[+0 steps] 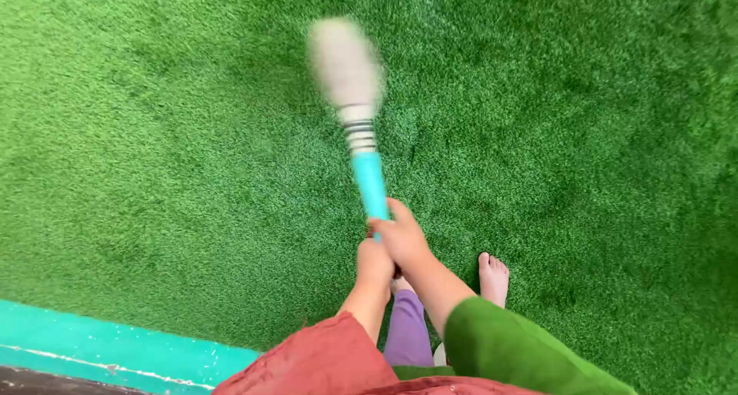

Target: Sweeping an artificial grass carpet on a balcony using a small broom.

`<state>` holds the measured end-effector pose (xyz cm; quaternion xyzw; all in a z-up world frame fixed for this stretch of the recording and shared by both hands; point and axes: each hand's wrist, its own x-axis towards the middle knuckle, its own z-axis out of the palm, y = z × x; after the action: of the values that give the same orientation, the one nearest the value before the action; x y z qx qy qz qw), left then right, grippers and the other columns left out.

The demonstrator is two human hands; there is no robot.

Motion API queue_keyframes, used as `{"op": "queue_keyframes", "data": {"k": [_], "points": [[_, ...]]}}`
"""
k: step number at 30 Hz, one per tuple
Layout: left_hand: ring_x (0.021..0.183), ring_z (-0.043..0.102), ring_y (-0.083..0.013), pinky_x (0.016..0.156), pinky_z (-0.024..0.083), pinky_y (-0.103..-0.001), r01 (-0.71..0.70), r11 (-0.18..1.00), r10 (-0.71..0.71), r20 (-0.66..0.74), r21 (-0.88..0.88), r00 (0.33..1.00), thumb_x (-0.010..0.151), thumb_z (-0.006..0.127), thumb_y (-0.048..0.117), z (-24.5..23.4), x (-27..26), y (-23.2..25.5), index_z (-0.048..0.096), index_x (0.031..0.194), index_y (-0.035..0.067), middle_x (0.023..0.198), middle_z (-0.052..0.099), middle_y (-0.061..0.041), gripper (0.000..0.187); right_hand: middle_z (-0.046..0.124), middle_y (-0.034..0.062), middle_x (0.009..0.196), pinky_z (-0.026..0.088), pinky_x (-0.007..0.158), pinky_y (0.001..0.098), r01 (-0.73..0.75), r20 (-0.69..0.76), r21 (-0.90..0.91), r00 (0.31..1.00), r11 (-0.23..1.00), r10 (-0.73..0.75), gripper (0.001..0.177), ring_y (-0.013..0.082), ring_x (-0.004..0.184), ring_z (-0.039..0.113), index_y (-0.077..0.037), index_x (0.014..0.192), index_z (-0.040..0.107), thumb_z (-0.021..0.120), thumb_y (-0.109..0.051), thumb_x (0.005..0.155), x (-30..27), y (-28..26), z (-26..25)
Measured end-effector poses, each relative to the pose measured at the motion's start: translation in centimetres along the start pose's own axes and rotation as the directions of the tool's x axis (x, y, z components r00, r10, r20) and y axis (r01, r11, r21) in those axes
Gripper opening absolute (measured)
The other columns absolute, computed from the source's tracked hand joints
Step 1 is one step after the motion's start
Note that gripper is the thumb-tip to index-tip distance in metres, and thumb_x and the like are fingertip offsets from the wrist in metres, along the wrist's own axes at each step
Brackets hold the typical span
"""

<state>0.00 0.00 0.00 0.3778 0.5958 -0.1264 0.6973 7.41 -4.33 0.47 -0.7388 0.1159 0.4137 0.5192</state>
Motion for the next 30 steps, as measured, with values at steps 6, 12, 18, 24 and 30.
{"op": "queue_keyframes", "data": {"k": [6, 12, 18, 24, 30], "points": [[0.074, 0.067, -0.0286, 0.06, 0.051, -0.042, -0.281, 0.64, 0.043, 0.332, 0.715, 0.942, 0.094, 0.059, 0.047, 2.4, 7.7, -9.2, 0.068, 0.1, 0.003, 0.084, 0.068, -0.015, 0.046, 0.066, 0.0109, 0.092, 0.053, 0.068, 0.0388, -0.099, -0.358, 0.423, 0.895, 0.901, 0.266, 0.04, 0.0218, 0.077, 0.065, -0.009, 0.129, 0.056, 0.061, -0.011, 0.089, -3.2, 7.3, -4.7], [0.069, 0.054, -0.0281, 0.055, 0.04, -0.048, 0.121, 0.988, -0.119, 0.028, -0.098, 0.993, 0.101, 0.059, 0.029, -1.7, 10.7, -11.3, 0.059, 0.102, 0.006, 0.083, 0.057, -0.011, 0.024, 0.064, 0.007, 0.083, 0.054, 0.068, 0.0437, -0.398, 0.03, 0.39, 0.907, 0.83, 0.421, 0.023, 0.0276, 0.074, 0.067, -0.014, 0.105, 0.059, 0.063, -0.012, 0.083, 1.8, 2.9, -0.8], [0.068, 0.064, -0.021, 0.058, 0.05, -0.039, 0.016, 0.834, -0.073, -0.082, -0.552, 0.994, 0.093, 0.066, 0.023, 4.9, 4.5, 5.0, 0.065, 0.099, 0.006, 0.081, 0.067, -0.006, 0.018, 0.071, 0.013, 0.114, 0.055, 0.086, 0.0406, 0.381, 0.296, -0.17, 0.899, 0.909, -0.322, 0.057, 0.0232, 0.099, 0.069, -0.005, 0.135, 0.062, 0.081, -0.015, 0.082, 10.5, -1.3, -0.2], [0.063, 0.062, -0.0175, 0.054, 0.046, -0.037, 0.071, 0.983, -0.045, 0.148, -0.17, 0.988, 0.094, 0.064, 0.025, 9.7, 3.6, 5.6, 0.069, 0.098, 0.005, 0.081, 0.069, -0.005, 0.021, 0.073, 0.0189, 0.108, 0.059, 0.068, 0.036, -0.078, -0.106, 0.264, 0.988, 0.961, 0.109, 0.064, 0.0215, 0.074, 0.073, -0.011, 0.149, 0.047, 0.068, -0.011, 0.088, 6.1, -6.0, -8.0], [0.051, 0.053, -0.0201, 0.049, 0.039, -0.039, 0.12, 0.901, -0.27, 0.322, 0.417, 0.907, 0.092, 0.063, 0.028, 16.4, 1.6, 1.0, 0.068, 0.081, 0.007, 0.064, 0.061, -0.006, 0.025, 0.066, 0.0127, 0.1, 0.055, 0.069, 0.0384, -0.014, -0.419, 0.602, 0.846, 0.798, 0.331, 0.06, 0.0236, 0.077, 0.066, -0.015, 0.146, 0.048, 0.063, -0.012, 0.088, 2.2, 0.9, -15.7]]}}
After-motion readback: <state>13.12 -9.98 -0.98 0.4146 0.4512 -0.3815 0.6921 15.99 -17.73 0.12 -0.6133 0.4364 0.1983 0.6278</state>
